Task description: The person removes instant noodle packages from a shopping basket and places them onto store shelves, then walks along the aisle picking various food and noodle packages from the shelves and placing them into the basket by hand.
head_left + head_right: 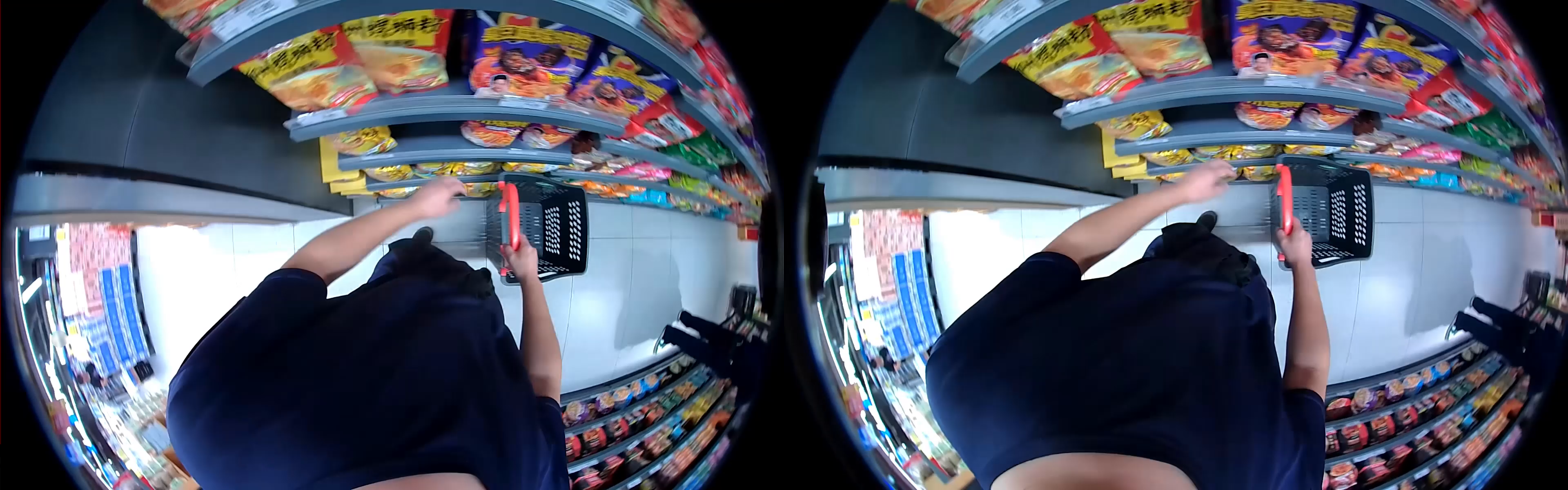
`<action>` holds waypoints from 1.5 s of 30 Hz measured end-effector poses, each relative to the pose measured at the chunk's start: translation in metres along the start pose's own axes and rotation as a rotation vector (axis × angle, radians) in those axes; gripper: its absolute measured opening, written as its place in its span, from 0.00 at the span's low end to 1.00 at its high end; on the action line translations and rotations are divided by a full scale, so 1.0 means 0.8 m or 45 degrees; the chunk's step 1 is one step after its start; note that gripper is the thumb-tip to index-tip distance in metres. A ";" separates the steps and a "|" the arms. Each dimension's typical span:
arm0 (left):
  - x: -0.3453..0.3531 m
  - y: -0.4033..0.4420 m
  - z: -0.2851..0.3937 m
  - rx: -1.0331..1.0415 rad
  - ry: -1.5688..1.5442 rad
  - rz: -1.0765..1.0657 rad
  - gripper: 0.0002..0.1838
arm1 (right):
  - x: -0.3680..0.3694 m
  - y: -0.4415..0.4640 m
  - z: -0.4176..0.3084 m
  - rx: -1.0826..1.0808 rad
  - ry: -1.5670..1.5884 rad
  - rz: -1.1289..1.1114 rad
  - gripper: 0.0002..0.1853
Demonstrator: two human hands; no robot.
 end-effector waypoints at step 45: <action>-0.126 -0.017 0.099 -0.088 -1.544 -0.266 0.30 | -0.182 -0.146 -0.224 -0.342 0.443 0.626 0.13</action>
Point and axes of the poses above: each hand's wrist, its own y-axis towards the middle knuckle, its own x-axis out of the palm, z = x × y, the point moved 6 cm from there along y, towards the middle knuckle, and after that the axes turned 5 degrees about y, right-handed, at the moved point
